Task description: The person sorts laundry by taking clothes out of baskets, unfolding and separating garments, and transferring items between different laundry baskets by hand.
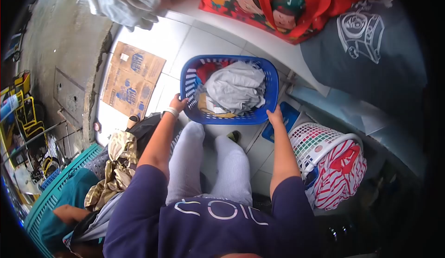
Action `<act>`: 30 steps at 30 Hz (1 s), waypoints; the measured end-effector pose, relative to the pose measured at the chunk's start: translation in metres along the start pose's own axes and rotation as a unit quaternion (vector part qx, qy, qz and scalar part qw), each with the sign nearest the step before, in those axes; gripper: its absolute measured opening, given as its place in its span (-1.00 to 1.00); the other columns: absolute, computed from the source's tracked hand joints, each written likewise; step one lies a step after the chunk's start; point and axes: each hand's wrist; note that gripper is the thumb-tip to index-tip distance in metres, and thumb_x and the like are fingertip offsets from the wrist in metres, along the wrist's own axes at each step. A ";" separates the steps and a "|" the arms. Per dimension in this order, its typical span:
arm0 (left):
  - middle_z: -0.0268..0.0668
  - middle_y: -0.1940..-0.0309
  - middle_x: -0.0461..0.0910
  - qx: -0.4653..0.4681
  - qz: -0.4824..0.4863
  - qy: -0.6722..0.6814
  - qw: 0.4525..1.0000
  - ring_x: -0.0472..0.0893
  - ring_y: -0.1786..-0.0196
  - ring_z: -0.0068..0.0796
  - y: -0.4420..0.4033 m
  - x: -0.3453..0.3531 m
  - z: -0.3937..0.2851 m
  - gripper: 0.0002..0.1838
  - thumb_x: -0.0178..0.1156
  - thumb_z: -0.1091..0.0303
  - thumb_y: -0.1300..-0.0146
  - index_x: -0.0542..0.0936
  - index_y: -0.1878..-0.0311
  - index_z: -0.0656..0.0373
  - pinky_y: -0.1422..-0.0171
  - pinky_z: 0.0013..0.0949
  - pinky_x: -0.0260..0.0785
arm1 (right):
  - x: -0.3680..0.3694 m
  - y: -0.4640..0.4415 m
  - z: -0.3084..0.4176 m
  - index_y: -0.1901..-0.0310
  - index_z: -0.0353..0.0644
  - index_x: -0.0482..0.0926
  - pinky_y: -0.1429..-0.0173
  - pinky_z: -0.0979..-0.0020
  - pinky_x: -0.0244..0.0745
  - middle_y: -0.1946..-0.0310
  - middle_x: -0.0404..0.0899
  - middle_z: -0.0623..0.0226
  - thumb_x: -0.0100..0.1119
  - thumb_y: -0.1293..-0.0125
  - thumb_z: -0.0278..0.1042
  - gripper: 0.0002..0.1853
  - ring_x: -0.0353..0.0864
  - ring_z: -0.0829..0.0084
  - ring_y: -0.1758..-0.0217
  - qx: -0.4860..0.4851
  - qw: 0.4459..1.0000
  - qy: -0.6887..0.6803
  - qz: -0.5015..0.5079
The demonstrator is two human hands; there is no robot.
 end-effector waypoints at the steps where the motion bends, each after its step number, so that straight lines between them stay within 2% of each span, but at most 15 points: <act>1: 0.09 0.12 0.61 -0.019 0.049 0.027 0.998 0.63 0.06 -0.10 0.000 -0.004 -0.013 -0.38 0.31 0.10 -0.16 0.42 -0.12 0.40 -0.07 -0.24 0.44 | 0.009 -0.009 -0.003 -0.18 -0.35 0.31 -0.26 0.19 0.35 -0.09 0.48 -0.12 0.32 -0.09 -0.27 -0.36 0.47 -0.03 -0.18 0.009 1.000 0.000 -0.002; 2: 0.01 0.22 0.65 0.005 0.029 0.062 0.998 0.66 0.15 -0.18 -0.015 0.007 0.001 -0.49 0.31 0.14 -0.17 0.50 0.01 0.40 0.01 -0.26 0.46 | 0.019 -0.018 -0.006 -0.17 -0.31 0.31 -0.23 0.18 0.37 -0.06 0.50 -0.12 0.31 -0.10 -0.27 -0.37 0.49 -0.04 -0.15 0.024 0.999 -0.013 -0.039; 4: 0.03 0.20 0.65 0.025 -0.007 -0.012 1.000 0.66 0.13 -0.11 -0.027 0.013 0.011 -0.52 0.29 0.15 -0.14 0.51 0.02 0.37 -0.02 -0.23 0.46 | 0.027 -0.028 -0.008 -0.17 -0.28 0.31 -0.20 0.18 0.40 -0.02 0.53 -0.11 0.30 -0.10 -0.28 -0.39 0.52 -0.04 -0.12 0.046 0.996 -0.029 -0.075; 7: 0.06 0.21 0.64 0.043 -0.054 -0.092 0.993 0.65 0.10 -0.04 -0.016 0.006 -0.009 -0.55 0.28 0.19 -0.12 0.52 0.04 0.34 -0.04 -0.19 0.45 | 0.014 -0.021 -0.002 -0.16 -0.20 0.38 -0.19 0.24 0.43 0.03 0.58 0.01 0.23 -0.17 -0.44 -0.51 0.57 0.07 -0.09 0.097 0.994 0.038 -0.037; 9: 0.10 0.23 0.63 0.059 -0.088 -0.121 0.987 0.63 0.09 0.03 -0.005 -0.004 -0.029 -0.62 0.22 0.27 -0.08 0.55 0.10 0.34 -0.06 -0.15 0.44 | 0.004 -0.016 -0.006 -0.08 -0.24 0.42 -0.14 0.25 0.48 0.09 0.59 0.06 0.24 -0.16 -0.46 -0.58 0.61 0.15 -0.02 0.140 0.987 -0.080 0.024; 10: 0.10 0.23 0.63 0.066 -0.083 -0.120 0.987 0.63 0.10 0.03 -0.004 -0.014 -0.038 -0.62 0.20 0.26 -0.07 0.55 0.10 0.34 -0.05 -0.15 0.44 | 0.006 -0.017 -0.023 0.03 -0.28 0.47 0.01 0.25 0.52 0.17 0.61 0.08 0.26 -0.06 -0.46 -0.60 0.64 0.22 0.11 0.102 0.991 -0.083 0.013; 11: 0.11 0.23 0.63 0.069 -0.076 -0.119 0.988 0.63 0.10 0.04 0.003 -0.026 -0.045 -0.62 0.17 0.25 -0.07 0.55 0.11 0.34 -0.05 -0.14 0.44 | -0.005 -0.002 -0.024 0.03 -0.28 0.47 0.01 0.25 0.52 0.17 0.61 0.08 0.26 -0.06 -0.46 -0.60 0.64 0.22 0.11 0.105 0.991 -0.082 0.008; 13: 0.12 0.26 0.63 0.063 -0.028 -0.162 0.984 0.62 0.12 0.05 0.021 -0.056 -0.062 -0.59 0.12 0.22 -0.05 0.56 0.12 0.35 -0.03 -0.14 0.44 | -0.024 0.036 -0.016 0.23 -0.28 0.57 0.05 0.20 0.48 0.27 0.63 -0.07 0.25 0.14 -0.33 -0.64 0.63 0.01 0.17 0.060 0.993 -0.091 -0.035; 15: 0.10 0.30 0.64 0.056 0.012 -0.159 0.986 0.64 0.17 0.03 0.039 -0.082 -0.065 -0.58 0.10 0.20 -0.05 0.56 0.12 0.36 0.02 -0.13 0.45 | -0.048 0.083 -0.010 0.28 -0.31 0.56 0.10 0.20 0.46 0.31 0.62 -0.07 0.23 0.15 -0.31 -0.65 0.62 -0.01 0.22 0.045 0.992 -0.115 -0.016; 17: 0.05 0.37 0.64 0.068 0.032 -0.141 0.987 0.66 0.26 -0.05 0.087 -0.109 -0.089 -0.57 0.12 0.19 -0.04 0.58 0.14 0.37 0.10 -0.17 0.47 | -0.050 0.126 -0.028 0.31 -0.33 0.55 0.14 0.20 0.46 0.35 0.62 -0.04 0.23 0.14 -0.33 -0.67 0.61 0.03 0.26 0.030 0.995 -0.082 -0.055; 19: -0.08 0.43 0.65 0.076 0.053 -0.066 0.994 0.65 0.35 -0.28 0.109 -0.129 -0.071 -0.63 0.15 0.24 -0.06 0.59 0.16 0.35 0.19 -0.27 0.47 | -0.082 0.196 -0.008 0.32 -0.33 0.54 0.16 0.20 0.46 0.37 0.61 -0.02 0.25 0.13 -0.35 -0.69 0.62 0.11 0.28 0.119 0.971 -0.207 -0.010; 21: -0.27 0.49 0.63 0.114 0.085 -0.011 0.990 0.56 0.44 -0.52 0.164 -0.148 -0.094 -0.72 0.18 0.31 -0.10 0.60 0.20 0.34 0.33 -0.40 0.41 | -0.081 0.237 -0.029 0.31 -0.33 0.53 0.15 0.20 0.46 0.38 0.61 0.01 0.26 0.12 -0.37 -0.70 0.62 0.19 0.28 0.131 0.962 -0.240 -0.016; 23: -0.40 0.51 0.58 0.121 0.101 0.062 0.986 0.47 0.48 -0.67 0.193 -0.161 -0.094 -0.78 0.18 0.36 -0.14 0.61 0.23 0.33 0.42 -0.50 0.31 | -0.073 0.272 -0.050 0.28 -0.31 0.52 0.26 0.23 0.49 0.41 0.60 0.06 0.28 0.11 -0.35 -0.68 0.61 0.24 0.37 0.147 0.952 -0.268 -0.006; 27: -0.43 0.50 0.57 0.189 0.074 0.100 0.974 0.43 0.51 -0.72 0.266 -0.169 -0.106 -0.85 0.19 0.46 -0.11 0.61 0.26 0.29 0.47 -0.55 0.24 | -0.064 0.319 -0.074 0.25 -0.27 0.50 0.49 0.31 0.45 0.46 0.59 0.16 0.29 0.09 -0.38 -0.68 0.58 0.32 0.52 0.191 0.923 -0.331 0.035; 30: -0.44 0.47 0.58 0.199 0.042 0.111 0.973 0.44 0.53 -0.70 0.316 -0.160 -0.083 -0.81 0.10 0.56 -0.10 0.59 0.20 0.29 0.46 -0.57 0.27 | -0.058 0.340 -0.104 0.17 -0.28 0.50 0.47 0.26 0.52 0.38 0.61 0.13 0.31 0.04 -0.39 -0.65 0.63 0.29 0.44 0.134 0.948 -0.285 0.044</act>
Point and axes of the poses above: each hand's wrist, its own y-axis away from the middle knuckle, its own x-axis out of the palm, z = x × y
